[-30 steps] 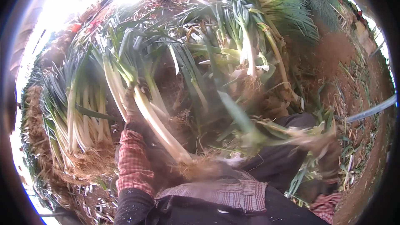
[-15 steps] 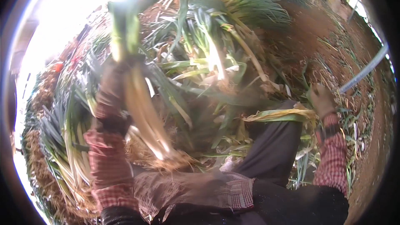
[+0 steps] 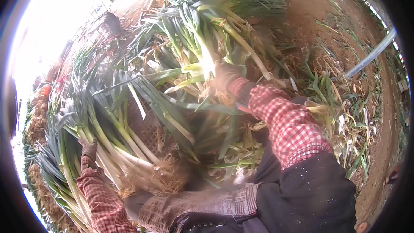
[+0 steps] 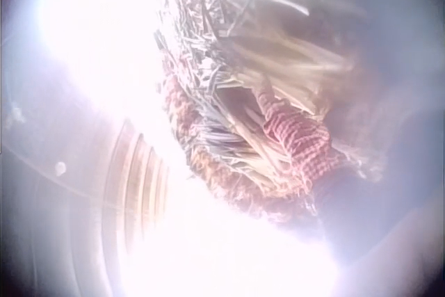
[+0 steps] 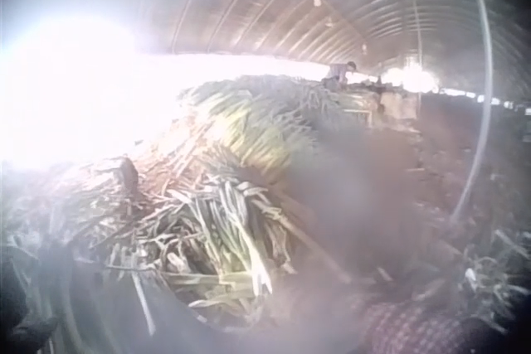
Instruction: The person cleans leeks by hand, peeling off the outer layers of skin and leaves one at a time, shaking them, and placing them onto a pile.
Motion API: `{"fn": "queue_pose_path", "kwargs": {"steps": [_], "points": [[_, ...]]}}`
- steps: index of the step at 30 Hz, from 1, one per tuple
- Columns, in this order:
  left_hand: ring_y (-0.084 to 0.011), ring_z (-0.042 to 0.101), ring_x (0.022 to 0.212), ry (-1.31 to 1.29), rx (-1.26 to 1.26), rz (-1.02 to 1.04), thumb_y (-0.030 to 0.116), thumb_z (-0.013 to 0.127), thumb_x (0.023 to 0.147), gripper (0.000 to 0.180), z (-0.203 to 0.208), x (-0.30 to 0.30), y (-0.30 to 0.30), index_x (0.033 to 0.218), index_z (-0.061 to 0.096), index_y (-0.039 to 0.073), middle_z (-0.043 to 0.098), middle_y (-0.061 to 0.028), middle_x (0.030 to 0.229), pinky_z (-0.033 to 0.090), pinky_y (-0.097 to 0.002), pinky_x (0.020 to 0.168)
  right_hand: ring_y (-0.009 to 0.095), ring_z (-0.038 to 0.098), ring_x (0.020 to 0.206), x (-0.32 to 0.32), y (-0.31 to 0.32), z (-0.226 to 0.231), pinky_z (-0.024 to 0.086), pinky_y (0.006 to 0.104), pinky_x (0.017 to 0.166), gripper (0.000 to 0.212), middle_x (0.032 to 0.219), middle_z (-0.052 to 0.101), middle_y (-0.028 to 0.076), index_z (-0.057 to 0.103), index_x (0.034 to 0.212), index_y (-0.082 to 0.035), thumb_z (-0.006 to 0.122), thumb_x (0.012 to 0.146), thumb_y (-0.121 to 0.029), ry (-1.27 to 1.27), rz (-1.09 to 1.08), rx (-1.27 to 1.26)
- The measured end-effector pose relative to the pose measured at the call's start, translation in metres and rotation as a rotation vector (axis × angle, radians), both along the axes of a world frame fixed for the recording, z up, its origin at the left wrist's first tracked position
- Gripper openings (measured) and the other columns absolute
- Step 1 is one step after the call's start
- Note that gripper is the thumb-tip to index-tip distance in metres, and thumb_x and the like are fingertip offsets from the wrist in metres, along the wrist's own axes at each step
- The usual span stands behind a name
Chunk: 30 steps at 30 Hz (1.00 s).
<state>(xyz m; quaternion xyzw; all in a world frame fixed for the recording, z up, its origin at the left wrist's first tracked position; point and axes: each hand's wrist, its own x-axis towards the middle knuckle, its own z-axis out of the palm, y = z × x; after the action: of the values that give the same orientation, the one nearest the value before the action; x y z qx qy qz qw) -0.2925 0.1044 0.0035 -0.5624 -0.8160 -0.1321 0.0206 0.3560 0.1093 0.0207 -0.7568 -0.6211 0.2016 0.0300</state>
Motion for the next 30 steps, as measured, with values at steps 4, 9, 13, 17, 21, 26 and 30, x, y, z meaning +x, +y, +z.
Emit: {"fn": "queue_pose_path", "kwargs": {"steps": [4,9,13,17,21,26,30], "points": [[-0.0433,0.055,0.108,0.197,-0.165,-0.089,0.039,0.068,0.079,0.077,0.084,0.116,0.001,0.142,0.033,0.015,0.059,-0.0240,0.115,0.043,-0.0433,0.094,0.034,0.062,0.100,-0.025,-0.039,0.036,0.048,0.0376,0.089,0.059,0.112,0.060,0.023,0.043,0.127,0.005,0.064,0.083,-0.029,0.286,-0.008,-0.066],[-0.0185,0.057,0.069,-1.364,-0.196,-0.320,0.042,0.055,0.093,0.038,0.026,0.262,-0.005,0.096,0.060,0.004,0.057,-0.0017,0.074,0.048,-0.0348,0.061,0.035,0.065,0.080,-0.121,-0.130,0.013,0.052,0.0402,0.074,0.048,0.089,0.064,0.020,0.042,0.116,0.003,0.062,0.084,-0.027,0.469,0.234,0.042],[-0.0200,0.054,0.061,-2.096,-0.288,0.054,0.035,0.041,0.099,0.035,-0.015,0.346,-0.036,0.081,0.054,0.008,0.055,-0.0040,0.069,0.046,-0.0352,0.055,0.027,0.064,0.070,-0.115,-0.190,-0.002,0.053,0.0334,0.066,0.035,0.082,0.063,0.015,0.049,0.108,0.000,0.060,0.088,-0.027,1.026,0.350,0.091],[-0.0125,0.045,0.057,-2.047,0.133,0.024,0.030,0.043,0.099,0.033,0.013,0.286,-0.058,0.100,0.052,-0.001,0.048,0.0004,0.070,0.042,-0.0256,0.052,0.015,0.058,0.062,-0.101,-0.227,-0.004,0.051,0.0313,0.058,0.022,0.068,0.057,0.007,0.059,0.091,-0.003,0.051,0.096,-0.023,1.200,0.599,0.105],[-0.0073,0.039,0.054,-2.237,0.238,0.070,0.033,0.042,0.099,0.034,0.023,0.225,-0.060,0.104,0.049,0.000,0.044,0.0035,0.072,0.039,-0.0209,0.049,0.012,0.061,0.065,-0.053,-0.265,0.020,0.052,0.0285,0.057,0.026,0.074,0.064,0.007,0.065,0.091,-0.003,0.051,0.096,-0.023,1.059,0.771,0.001],[-0.0090,0.039,0.051,-2.303,0.183,-0.014,0.039,0.045,0.098,0.036,0.040,0.239,-0.064,0.099,0.052,0.003,0.044,0.0025,0.069,0.038,-0.0221,0.046,0.016,0.066,0.067,-0.020,-0.252,0.045,0.053,0.0292,0.064,0.029,0.076,0.067,0.012,0.065,0.106,-0.003,0.062,0.087,-0.025,0.367,0.747,-0.121],[-0.0095,0.039,0.050,-1.899,0.207,-0.063,0.036,0.055,0.095,0.030,0.026,0.250,-0.063,0.095,0.054,0.006,0.042,0.0032,0.068,0.034,-0.0241,0.043,0.022,0.068,0.079,-0.045,-0.169,0.013,0.054,0.0365,0.076,0.045,0.095,0.068,0.015,0.057,0.121,-0.005,0.062,0.084,-0.031,0.413,0.491,0.116]]}}
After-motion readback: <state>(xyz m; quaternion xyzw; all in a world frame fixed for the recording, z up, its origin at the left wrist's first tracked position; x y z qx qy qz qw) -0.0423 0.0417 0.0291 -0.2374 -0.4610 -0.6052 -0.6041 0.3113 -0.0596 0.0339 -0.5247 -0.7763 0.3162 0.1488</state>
